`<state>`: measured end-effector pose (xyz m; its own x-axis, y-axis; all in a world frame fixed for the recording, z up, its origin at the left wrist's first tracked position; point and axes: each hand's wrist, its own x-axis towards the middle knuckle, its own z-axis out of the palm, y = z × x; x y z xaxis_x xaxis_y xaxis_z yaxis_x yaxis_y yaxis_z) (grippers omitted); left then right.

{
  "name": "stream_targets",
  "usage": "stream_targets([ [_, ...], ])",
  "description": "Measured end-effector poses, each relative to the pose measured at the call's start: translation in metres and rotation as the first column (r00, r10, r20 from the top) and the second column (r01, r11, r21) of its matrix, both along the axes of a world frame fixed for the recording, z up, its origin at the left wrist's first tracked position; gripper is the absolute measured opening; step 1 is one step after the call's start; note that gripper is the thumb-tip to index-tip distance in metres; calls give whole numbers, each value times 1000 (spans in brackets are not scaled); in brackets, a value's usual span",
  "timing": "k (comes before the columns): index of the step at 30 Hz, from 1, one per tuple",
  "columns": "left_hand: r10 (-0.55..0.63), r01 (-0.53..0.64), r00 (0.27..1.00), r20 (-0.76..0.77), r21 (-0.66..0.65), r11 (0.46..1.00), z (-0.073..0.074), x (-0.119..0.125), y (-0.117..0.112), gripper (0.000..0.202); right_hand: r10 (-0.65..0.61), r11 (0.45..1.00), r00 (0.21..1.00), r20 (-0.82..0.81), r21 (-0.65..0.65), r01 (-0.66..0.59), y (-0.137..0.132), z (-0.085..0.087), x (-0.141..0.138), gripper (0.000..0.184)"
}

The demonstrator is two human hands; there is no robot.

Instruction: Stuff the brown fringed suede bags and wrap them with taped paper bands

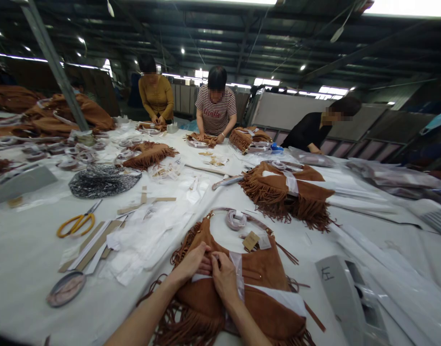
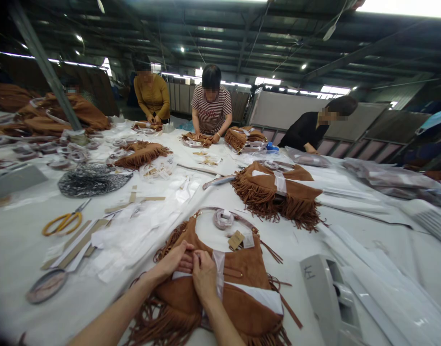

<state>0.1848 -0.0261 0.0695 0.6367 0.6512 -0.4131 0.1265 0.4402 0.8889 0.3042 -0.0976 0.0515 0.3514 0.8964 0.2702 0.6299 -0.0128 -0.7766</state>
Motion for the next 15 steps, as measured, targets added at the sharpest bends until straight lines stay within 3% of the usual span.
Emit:
stream_targets([
  [2,135,-126,990,-38,190,974,-1,-6,-6,60,-45,999,998,-43,17,46,-1,-4,2,30],
  [3,200,-174,978,-52,321,931,-1,-10,-10,57,-59,998,996,-68,23,61,-3,-5,3,30],
  [5,289,-193,954,-80,573,797,-3,-22,-23,50,-79,996,991,-110,22,82,-5,-5,3,31],
  [9,386,-24,902,-194,870,492,-17,-48,-55,42,-90,996,989,-115,4,91,-7,-3,0,35],
  [12,439,156,860,-258,954,256,-38,-56,-71,43,-71,997,997,-42,1,71,-5,-3,0,36],
  [15,463,238,855,-234,970,50,-62,-53,-70,44,-88,995,995,46,61,85,-2,-9,5,36],
])
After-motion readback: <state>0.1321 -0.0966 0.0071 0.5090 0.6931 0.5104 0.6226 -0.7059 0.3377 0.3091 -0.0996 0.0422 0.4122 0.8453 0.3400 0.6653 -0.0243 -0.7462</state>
